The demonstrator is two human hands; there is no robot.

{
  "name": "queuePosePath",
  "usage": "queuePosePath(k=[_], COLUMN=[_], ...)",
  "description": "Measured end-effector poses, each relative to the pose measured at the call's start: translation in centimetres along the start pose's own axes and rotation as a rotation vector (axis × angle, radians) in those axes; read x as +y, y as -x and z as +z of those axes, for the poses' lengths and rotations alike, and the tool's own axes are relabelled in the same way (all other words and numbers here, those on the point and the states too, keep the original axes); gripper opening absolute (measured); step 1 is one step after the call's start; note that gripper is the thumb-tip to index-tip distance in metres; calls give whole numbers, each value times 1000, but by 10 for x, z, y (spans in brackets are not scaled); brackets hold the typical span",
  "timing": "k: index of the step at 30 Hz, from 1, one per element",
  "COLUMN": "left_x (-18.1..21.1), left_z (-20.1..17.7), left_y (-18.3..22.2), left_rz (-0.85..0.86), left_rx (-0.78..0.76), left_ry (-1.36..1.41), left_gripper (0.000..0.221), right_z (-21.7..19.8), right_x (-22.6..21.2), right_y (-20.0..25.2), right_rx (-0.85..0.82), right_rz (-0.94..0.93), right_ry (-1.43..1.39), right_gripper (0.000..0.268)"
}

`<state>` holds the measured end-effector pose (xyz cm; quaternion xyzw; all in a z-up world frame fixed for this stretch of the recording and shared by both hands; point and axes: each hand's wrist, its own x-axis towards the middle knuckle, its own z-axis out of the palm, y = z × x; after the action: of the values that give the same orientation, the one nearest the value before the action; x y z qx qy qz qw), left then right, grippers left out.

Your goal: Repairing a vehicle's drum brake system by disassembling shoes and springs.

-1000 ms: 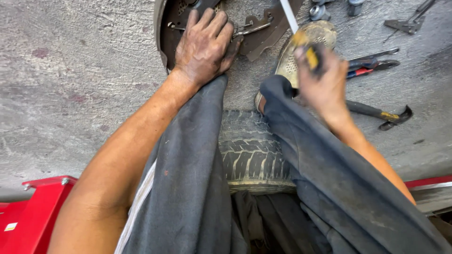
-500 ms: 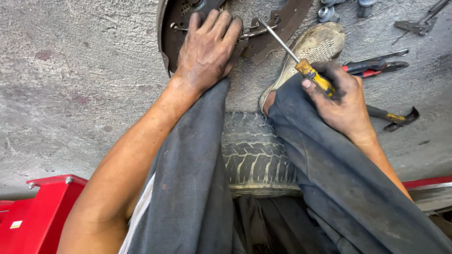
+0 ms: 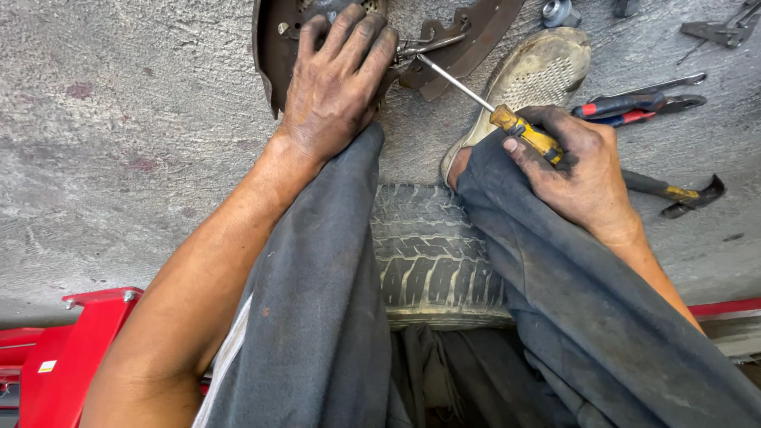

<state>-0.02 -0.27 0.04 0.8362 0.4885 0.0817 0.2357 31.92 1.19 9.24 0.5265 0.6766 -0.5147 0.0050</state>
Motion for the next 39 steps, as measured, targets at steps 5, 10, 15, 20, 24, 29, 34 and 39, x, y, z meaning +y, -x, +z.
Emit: queuePosePath(k=[5,10,15,20,24,29,34,39], left_x=[1,0,1,-3,-6,-6,-4,-10], left_z=[-4,-3,-4,2,0,-4,-2,-1], left_y=[-6,-8,-8,-5,-5,-5,-7,-8], left_rz=[-9,-11,-22,-15,-6,-21,-32,-27], left_rx=[19,1,31,68,65,54,51,-44], left_ry=[-11,-35,-20,9,116,140,137,86], left_gripper=[55,55,48,44,38,31,31,77], right_z=[0,-4,-15,-43,-62,-64,-51,16], right_x=[-2,3,-8,-25,-46,-73,-74,-58], right_y=[-4,-8,-18,-34,-52,-67,-75,-60], right_rx=[-2,-2,-29,-126,-335,-491,-455,-211], right_rz=[-56,-124,-257,-294,-186,-244,-340,-420], right_ry=[54,126,201,527,1117,1390,1425,1271], right_gripper=[25,29,36,37,48,48,46,77])
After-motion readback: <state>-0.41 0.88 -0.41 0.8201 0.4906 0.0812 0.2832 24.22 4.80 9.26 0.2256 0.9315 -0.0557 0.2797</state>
